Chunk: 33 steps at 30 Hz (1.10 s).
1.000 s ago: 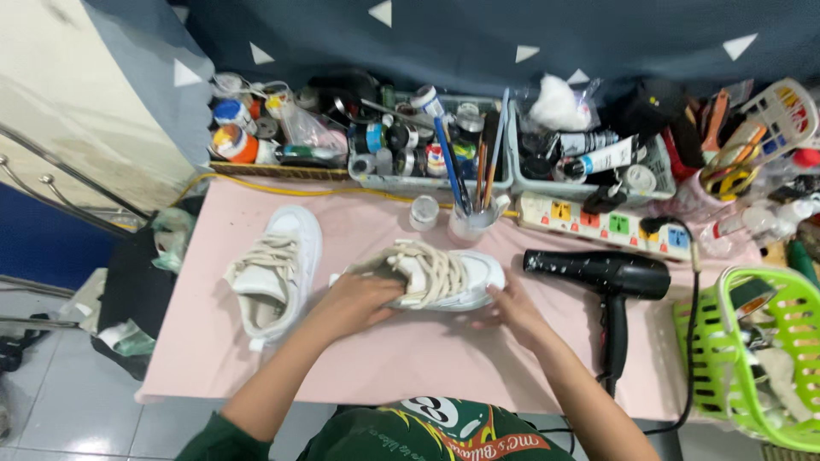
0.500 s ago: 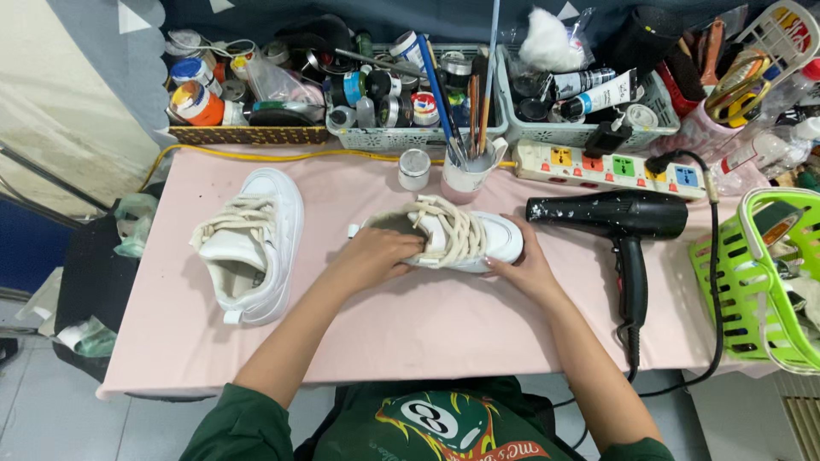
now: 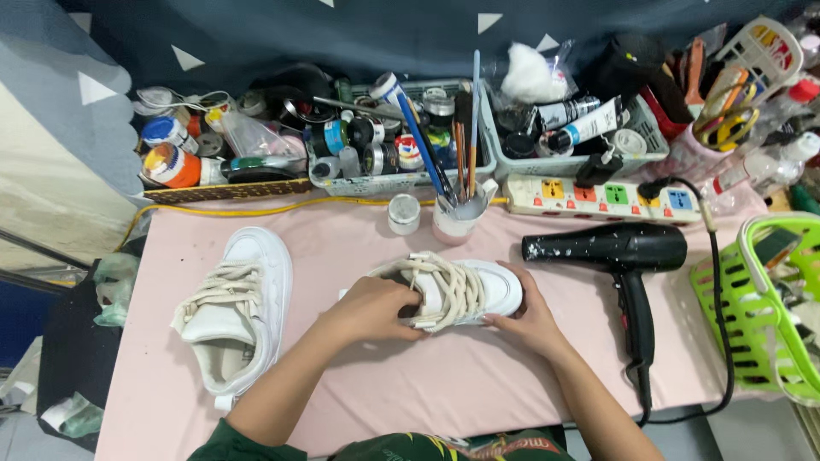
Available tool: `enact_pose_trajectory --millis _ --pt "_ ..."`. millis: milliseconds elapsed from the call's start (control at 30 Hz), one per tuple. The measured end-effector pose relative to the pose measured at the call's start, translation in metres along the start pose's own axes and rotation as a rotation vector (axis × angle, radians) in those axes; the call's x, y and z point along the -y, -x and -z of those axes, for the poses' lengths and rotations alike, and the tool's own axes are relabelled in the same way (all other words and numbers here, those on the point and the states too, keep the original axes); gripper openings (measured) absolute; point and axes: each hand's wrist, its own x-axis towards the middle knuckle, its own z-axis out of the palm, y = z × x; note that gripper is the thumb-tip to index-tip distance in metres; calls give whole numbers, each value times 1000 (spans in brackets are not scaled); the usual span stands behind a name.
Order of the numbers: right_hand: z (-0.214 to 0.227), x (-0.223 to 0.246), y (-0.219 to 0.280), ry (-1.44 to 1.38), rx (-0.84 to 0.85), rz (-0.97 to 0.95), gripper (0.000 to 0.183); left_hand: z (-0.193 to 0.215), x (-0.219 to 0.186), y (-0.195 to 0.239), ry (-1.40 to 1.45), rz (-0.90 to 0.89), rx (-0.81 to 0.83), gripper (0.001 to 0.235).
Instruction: The person opens jars of paint, dips a brush into a jar, and handles a clear plastic bottle at a workbench next to a pair of white sneakers.
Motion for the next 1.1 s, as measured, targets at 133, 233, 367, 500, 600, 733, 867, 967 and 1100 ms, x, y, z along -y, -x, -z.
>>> enact_pose_trajectory --millis 133,233,367,500,600,733,867,967,1100 --pt "2 -3 -6 103 2 114 95 3 4 0 -17 -23 -24 41" --pt "6 -12 1 142 12 137 95 -6 0 6 -25 -38 -28 41" --pt "7 -13 -2 136 -13 102 94 -5 2 5 -22 -46 -63 40" --pt "10 -14 -2 185 -12 155 96 -7 -4 4 -34 -61 -92 42" --pt "12 -24 -3 187 -36 180 94 -8 -4 6 -72 -36 -83 44" --pt "12 -26 1 253 -3 285 102 -15 0 9 -5 41 -35 58" --pt "9 -7 2 341 19 367 100 -35 10 4 563 8 -91 59" --pt "16 -5 5 391 46 460 96 -54 14 -2 653 209 -225 58" --pt "40 -19 7 182 185 384 69 -51 26 2 692 211 -258 48"
